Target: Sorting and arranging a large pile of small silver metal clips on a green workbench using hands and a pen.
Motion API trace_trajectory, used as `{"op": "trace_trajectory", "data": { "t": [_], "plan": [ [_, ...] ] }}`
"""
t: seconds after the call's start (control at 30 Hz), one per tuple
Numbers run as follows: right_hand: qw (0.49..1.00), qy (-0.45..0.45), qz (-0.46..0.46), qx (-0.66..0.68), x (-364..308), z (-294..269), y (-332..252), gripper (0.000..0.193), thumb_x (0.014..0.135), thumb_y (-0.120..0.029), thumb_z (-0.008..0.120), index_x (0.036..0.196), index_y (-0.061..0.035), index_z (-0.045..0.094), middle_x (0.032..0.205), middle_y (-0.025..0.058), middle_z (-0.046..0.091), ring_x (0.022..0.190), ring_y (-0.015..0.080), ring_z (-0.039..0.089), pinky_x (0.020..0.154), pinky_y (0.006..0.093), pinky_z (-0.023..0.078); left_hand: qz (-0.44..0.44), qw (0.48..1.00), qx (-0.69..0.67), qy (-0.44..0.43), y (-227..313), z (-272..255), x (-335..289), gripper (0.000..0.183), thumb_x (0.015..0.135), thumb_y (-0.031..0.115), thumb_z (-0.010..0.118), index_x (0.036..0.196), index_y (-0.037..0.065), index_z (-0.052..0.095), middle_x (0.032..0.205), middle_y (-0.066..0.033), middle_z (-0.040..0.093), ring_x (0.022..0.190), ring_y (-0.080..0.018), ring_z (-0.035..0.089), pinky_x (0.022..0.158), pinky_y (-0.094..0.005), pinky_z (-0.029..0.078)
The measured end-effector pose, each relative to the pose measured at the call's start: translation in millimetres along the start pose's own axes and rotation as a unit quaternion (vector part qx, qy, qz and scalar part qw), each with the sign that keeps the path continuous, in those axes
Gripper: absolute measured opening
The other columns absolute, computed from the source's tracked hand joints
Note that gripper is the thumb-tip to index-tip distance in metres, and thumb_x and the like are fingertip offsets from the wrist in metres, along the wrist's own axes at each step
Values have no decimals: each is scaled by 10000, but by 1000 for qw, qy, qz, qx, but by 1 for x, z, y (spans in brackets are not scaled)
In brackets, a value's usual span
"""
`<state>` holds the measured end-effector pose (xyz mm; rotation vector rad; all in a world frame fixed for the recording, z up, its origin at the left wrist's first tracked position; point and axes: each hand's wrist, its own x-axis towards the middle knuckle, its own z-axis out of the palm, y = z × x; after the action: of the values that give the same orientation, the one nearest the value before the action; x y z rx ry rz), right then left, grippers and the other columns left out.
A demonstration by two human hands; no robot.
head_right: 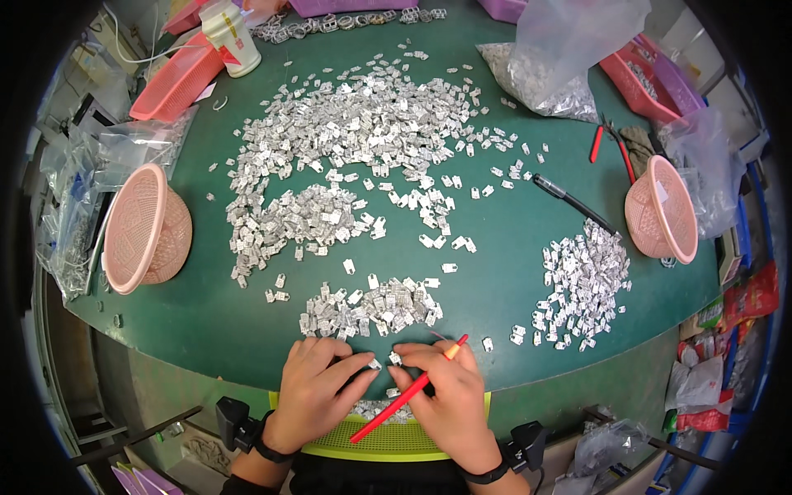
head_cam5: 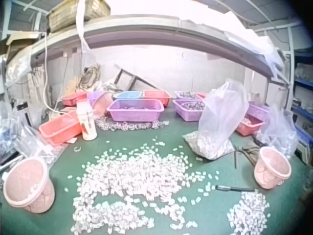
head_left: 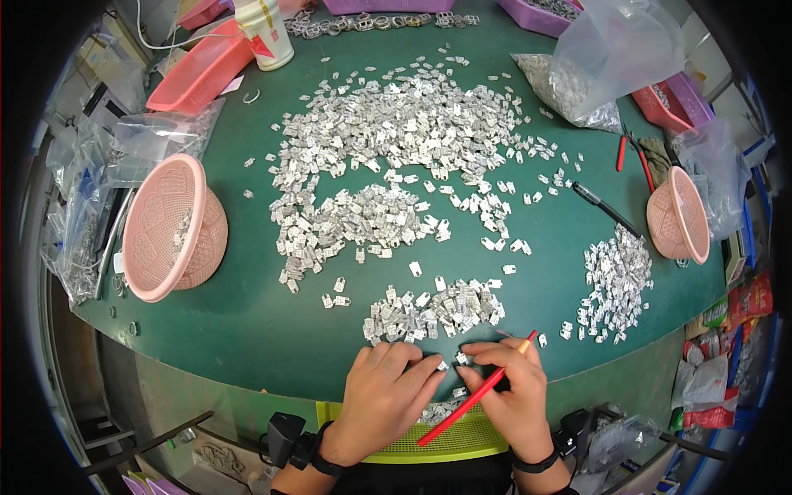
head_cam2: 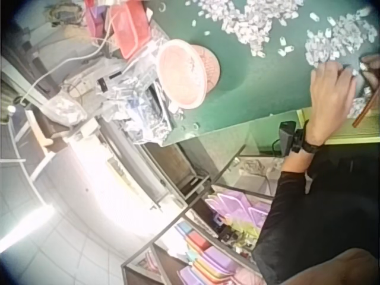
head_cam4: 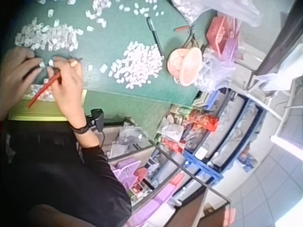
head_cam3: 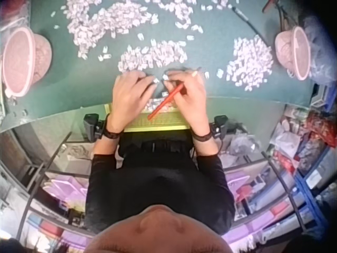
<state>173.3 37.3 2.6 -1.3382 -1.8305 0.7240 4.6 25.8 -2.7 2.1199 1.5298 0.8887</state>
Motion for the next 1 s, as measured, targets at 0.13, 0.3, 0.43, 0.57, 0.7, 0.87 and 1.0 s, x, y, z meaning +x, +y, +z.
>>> {"op": "trace_trajectory", "data": {
  "t": [0.13,0.3,0.43,0.57,0.7,0.87,1.0],
  "plan": [
    [1000,4,14,14,-1,4,1,197,683,17,699,776,-45,537,844,67,668,754,234,576,730,339,439,12,1000,-12,9,-2,-1,-2,163,628,98,746,771,100,669,740,4,514,666,-178,477,585,-311,334],
    [999,-9,1,32,-3,2,2,188,680,40,682,742,-47,528,840,76,666,741,239,580,719,333,442,33,999,-19,11,-4,-3,-7,147,674,92,712,811,111,664,741,21,499,653,-150,472,576,-294,318],
    [999,-29,-2,46,-6,-2,1,180,682,58,668,739,-44,530,833,80,668,725,223,587,687,311,450,15,998,-57,19,-7,-6,-11,158,658,88,728,803,112,671,720,24,506,631,-143,477,561,-286,317],
    [998,5,20,64,-10,-10,4,161,710,48,663,764,-43,542,844,79,671,704,200,581,654,296,451,11,998,-63,29,-9,-5,-12,160,652,81,734,798,110,675,711,23,512,618,-140,479,551,-286,316],
    [999,7,18,45,-9,-11,3,146,720,-6,687,792,-49,567,857,63,672,706,194,559,664,309,442,9,999,-20,30,-5,-1,-9,162,646,112,742,795,117,678,705,24,512,618,-147,478,552,-292,322],
    [996,-85,-4,0,-10,-17,3,125,723,-63,698,815,-79,615,873,30,673,722,191,548,706,316,420,38,999,23,-18,-3,-7,-8,159,651,158,743,796,131,683,712,30,507,631,-150,478,554,-293,321],
    [995,-101,-3,25,-10,-19,4,129,715,-62,699,820,-92,629,910,14,676,747,202,542,739,324,411,95,991,-50,-80,-4,-6,-11,184,667,172,735,835,117,682,731,25,503,647,-153,478,570,-298,344]
  ]
}}
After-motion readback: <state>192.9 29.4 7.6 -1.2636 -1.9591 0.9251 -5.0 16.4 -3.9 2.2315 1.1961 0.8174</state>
